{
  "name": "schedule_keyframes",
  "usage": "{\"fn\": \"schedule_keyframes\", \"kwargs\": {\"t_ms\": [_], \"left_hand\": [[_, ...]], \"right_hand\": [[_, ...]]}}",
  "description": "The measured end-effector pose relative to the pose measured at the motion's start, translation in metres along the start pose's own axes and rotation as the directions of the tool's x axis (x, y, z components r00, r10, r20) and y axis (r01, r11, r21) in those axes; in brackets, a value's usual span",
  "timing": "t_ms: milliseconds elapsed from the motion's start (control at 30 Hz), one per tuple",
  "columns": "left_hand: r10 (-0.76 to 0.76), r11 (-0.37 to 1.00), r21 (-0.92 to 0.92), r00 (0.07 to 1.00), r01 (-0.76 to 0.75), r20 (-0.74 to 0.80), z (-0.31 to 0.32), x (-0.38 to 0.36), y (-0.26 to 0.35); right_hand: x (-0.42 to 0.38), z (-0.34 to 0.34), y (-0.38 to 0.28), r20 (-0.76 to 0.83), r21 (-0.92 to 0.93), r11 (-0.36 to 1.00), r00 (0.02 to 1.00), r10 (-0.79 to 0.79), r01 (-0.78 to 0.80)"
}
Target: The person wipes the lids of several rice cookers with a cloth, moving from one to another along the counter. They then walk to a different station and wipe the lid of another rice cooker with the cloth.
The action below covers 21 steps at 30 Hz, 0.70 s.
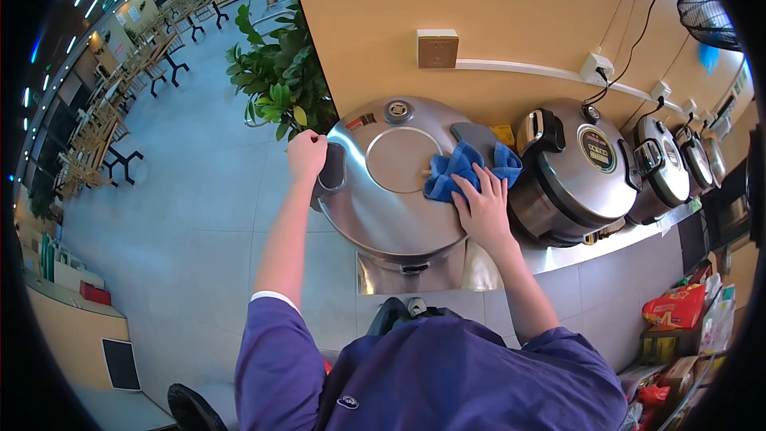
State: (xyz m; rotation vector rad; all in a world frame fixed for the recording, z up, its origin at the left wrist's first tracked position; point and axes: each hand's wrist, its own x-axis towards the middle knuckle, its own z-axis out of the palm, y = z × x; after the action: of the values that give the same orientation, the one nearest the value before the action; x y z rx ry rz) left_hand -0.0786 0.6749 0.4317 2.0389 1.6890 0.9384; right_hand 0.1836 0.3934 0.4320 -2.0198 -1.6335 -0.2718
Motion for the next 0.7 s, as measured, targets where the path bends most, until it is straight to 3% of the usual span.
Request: {"fn": "schedule_keyframes", "kwargs": {"t_ms": [67,133,300,400,500,567,700], "left_hand": [[0.000,1.000,0.018,1.000,0.000,0.009,-0.004,-0.002,0.004],[-0.001,0.999,0.035,1.000,0.000,0.016,-0.005,-0.002,0.004],[0.044,0.999,0.028,0.999,-0.044,-0.006,-0.005,-0.002,0.002],[0.041,0.999,0.009,0.999,-0.041,0.007,-0.004,0.000,0.001],[0.010,1.000,0.002,0.999,-0.011,0.031,-0.007,-0.001,0.005],[0.003,1.000,0.007,0.999,-0.003,0.037,-0.009,-0.003,0.007],[0.002,1.000,0.011,1.000,-0.002,0.023,-0.012,-0.006,0.011]], "right_hand": [[-0.013,-0.005,-0.004,0.004,0.011,1.000,1.000,-0.002,0.002],[-0.024,-0.009,-0.007,-0.007,0.188,0.982,1.000,-0.003,0.005],[-0.046,-0.006,-0.007,-0.016,0.251,0.966,0.997,0.070,-0.064],[-0.050,0.006,-0.001,-0.068,0.453,0.871,0.966,0.248,-0.191],[-0.036,0.018,0.013,-0.117,0.497,0.834,0.934,0.338,-0.239],[-0.027,0.025,0.022,-0.116,0.375,0.881,0.928,0.354,-0.289],[-0.011,0.030,0.025,-0.159,0.371,0.884,0.918,0.363,-0.285]]}}
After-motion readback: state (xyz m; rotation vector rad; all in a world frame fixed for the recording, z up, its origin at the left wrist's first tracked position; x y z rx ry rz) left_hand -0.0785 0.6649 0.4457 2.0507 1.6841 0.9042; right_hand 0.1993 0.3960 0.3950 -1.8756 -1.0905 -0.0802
